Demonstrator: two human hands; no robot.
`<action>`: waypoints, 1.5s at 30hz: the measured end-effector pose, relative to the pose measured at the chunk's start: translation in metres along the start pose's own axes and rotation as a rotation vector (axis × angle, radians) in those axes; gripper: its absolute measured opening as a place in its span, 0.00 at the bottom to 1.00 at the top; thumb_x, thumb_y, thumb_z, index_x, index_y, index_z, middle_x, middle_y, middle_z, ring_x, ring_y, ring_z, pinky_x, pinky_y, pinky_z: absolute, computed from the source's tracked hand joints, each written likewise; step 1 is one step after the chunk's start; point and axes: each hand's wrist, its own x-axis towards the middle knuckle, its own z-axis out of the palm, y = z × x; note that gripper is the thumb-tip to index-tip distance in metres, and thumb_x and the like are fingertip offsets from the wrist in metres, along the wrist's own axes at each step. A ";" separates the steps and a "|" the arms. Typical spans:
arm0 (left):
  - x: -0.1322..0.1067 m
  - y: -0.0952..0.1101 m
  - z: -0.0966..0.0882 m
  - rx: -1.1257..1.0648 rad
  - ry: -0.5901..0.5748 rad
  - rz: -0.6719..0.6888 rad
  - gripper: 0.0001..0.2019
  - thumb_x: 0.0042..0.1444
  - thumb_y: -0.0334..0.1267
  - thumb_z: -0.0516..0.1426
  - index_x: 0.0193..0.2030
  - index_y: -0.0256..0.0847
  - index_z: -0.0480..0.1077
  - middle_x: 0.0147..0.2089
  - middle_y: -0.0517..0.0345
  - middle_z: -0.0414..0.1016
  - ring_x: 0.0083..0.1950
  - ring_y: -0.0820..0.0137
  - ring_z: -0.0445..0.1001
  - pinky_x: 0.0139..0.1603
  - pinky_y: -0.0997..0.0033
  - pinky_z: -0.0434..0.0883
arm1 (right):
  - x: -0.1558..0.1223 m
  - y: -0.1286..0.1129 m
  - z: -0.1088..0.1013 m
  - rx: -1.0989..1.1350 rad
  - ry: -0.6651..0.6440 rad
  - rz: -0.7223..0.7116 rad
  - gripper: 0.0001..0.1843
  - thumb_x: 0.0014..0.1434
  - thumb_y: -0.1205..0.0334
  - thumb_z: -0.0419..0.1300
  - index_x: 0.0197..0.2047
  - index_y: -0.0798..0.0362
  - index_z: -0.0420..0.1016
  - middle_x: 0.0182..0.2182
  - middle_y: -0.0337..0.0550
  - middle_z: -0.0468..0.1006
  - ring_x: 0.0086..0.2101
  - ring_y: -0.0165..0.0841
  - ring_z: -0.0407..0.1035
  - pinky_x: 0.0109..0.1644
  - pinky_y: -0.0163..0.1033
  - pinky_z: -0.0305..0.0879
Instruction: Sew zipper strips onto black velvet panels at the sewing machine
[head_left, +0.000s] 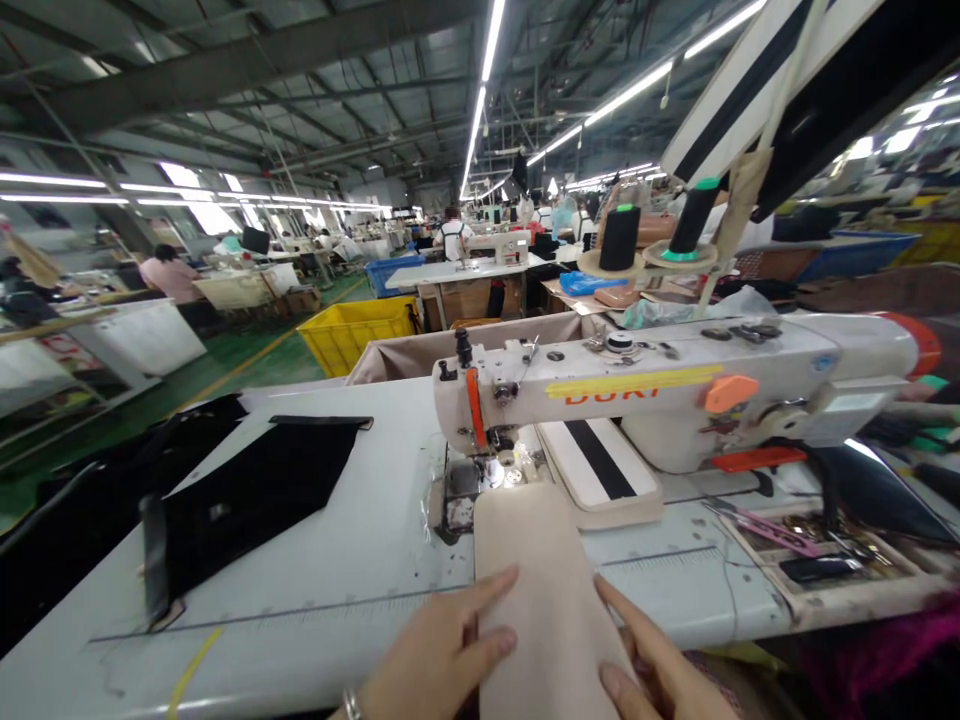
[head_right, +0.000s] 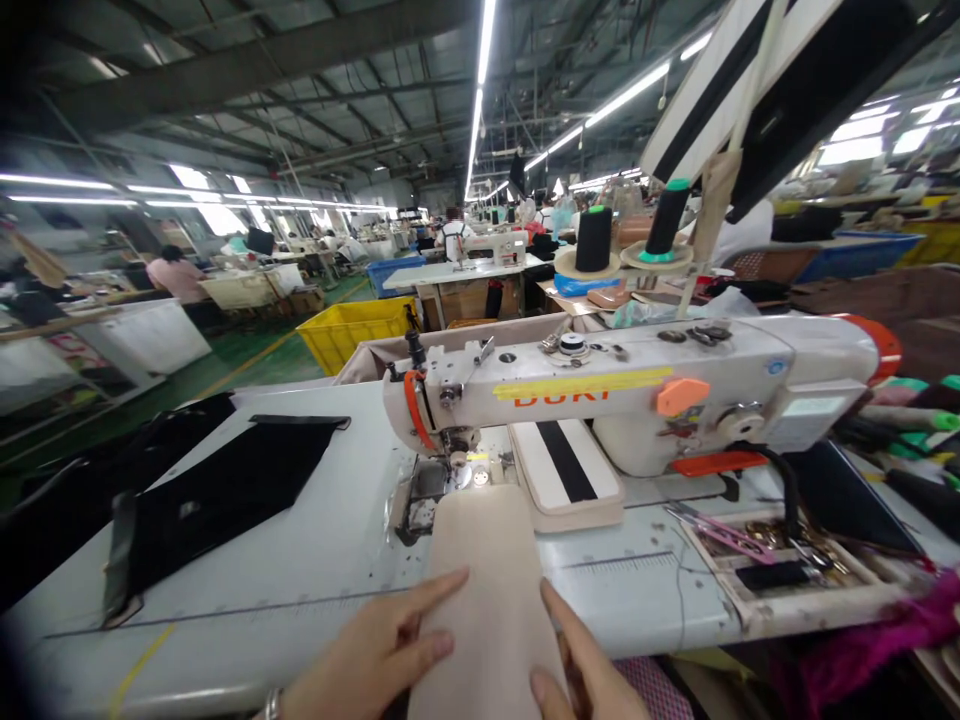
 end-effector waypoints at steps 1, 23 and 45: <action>0.002 0.003 -0.012 0.256 0.075 -0.016 0.22 0.59 0.46 0.56 0.61 0.55 0.67 0.45 0.53 0.77 0.48 0.56 0.75 0.51 0.52 0.73 | 0.006 -0.005 0.008 0.000 0.000 -0.001 0.30 0.64 0.62 0.51 0.69 0.48 0.53 0.56 0.46 0.71 0.54 0.39 0.68 0.53 0.42 0.70; 0.070 -0.034 -0.061 0.830 0.210 0.390 0.23 0.63 0.46 0.54 0.63 0.42 0.63 0.64 0.46 0.61 0.68 0.58 0.56 0.71 0.50 0.53 | 0.063 -0.017 0.038 -0.133 -0.047 0.144 0.34 0.64 0.48 0.46 0.68 0.57 0.55 0.62 0.45 0.63 0.60 0.38 0.60 0.63 0.45 0.58; -0.006 -0.110 -0.243 1.212 0.480 -0.253 0.16 0.58 0.26 0.53 0.51 0.41 0.73 0.48 0.52 0.77 0.48 0.66 0.76 0.52 0.70 0.71 | 0.142 -0.003 0.041 -0.637 0.118 -0.520 0.21 0.65 0.50 0.51 0.57 0.48 0.68 0.55 0.42 0.71 0.51 0.43 0.65 0.55 0.53 0.60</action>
